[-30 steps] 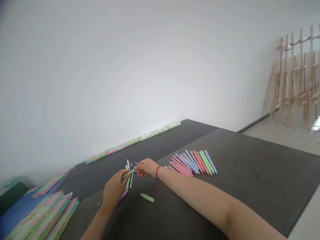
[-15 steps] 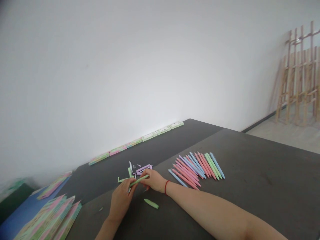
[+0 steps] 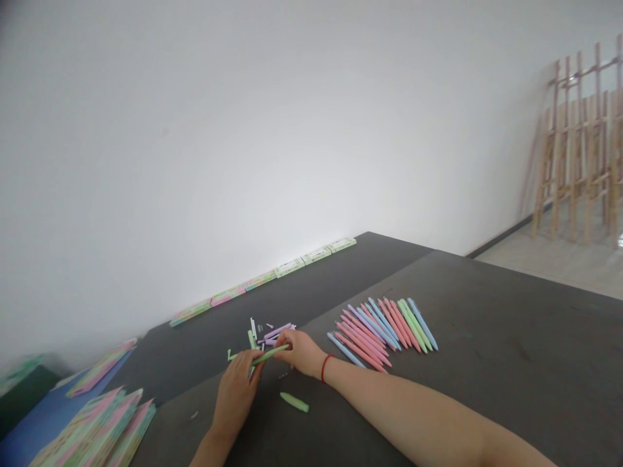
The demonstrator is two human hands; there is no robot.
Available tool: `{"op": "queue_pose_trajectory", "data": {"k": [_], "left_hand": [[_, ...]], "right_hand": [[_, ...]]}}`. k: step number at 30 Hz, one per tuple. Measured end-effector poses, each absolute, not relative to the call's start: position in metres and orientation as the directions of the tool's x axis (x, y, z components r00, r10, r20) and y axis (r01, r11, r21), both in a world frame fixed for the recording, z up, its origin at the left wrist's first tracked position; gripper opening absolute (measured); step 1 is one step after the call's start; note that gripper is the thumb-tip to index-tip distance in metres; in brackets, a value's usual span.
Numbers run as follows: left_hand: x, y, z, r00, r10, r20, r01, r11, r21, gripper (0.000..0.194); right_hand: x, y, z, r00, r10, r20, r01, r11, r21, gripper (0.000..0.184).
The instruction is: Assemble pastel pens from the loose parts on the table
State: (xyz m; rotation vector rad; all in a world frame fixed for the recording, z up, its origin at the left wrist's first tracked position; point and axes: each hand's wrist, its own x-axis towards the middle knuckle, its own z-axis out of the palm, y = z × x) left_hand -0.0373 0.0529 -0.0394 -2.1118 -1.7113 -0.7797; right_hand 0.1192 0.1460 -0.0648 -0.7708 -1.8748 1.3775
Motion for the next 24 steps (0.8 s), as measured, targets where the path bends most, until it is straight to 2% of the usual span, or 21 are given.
{"op": "queue_pose_trajectory", "data": {"k": [2,7,10,12,16,21,24], "left_hand": [[-0.0366,0.053,-0.0393,0.133,0.793,0.594,0.966,-0.237,0.101,0.013],[-0.0354,0.0544,-0.0414,0.111,0.788,0.606,0.965,-0.23,0.123,0.013],[-0.0347,0.0543,-0.0418,0.095,0.789,0.607,0.966,-0.221,0.136,0.013],[-0.0342,0.0539,-0.0413,0.088,0.792,0.604,0.966,-0.216,0.143,0.013],[-0.0338,0.0534,-0.0404,0.081,0.8,0.595,0.965,-0.211,0.153,0.014],[-0.0342,0.0532,-0.04,0.07,0.801,0.594,0.965,-0.206,0.164,0.014],[-0.0347,0.053,-0.0397,0.061,0.801,0.595,0.965,-0.2,0.17,0.014]], "right_hand": [[0.1191,0.1468,-0.0646,-0.596,0.787,0.158,0.084,0.257,-0.963,0.013],[0.1198,0.1474,-0.0633,-0.61,0.779,0.145,0.11,0.265,-0.958,0.03],[0.1191,0.1448,-0.0634,-0.614,0.773,0.159,0.1,0.276,-0.956,0.015],[0.1184,0.1431,-0.0639,-0.615,0.77,0.17,0.092,0.284,-0.954,0.021],[0.1192,0.1433,-0.0652,-0.601,0.778,0.184,0.104,0.305,-0.947,0.009],[0.1225,0.145,-0.0641,-0.577,0.782,0.235,0.123,0.368,-0.922,0.019],[0.1229,0.1437,-0.062,-0.573,0.773,0.272,0.112,0.402,-0.909,0.012]]}}
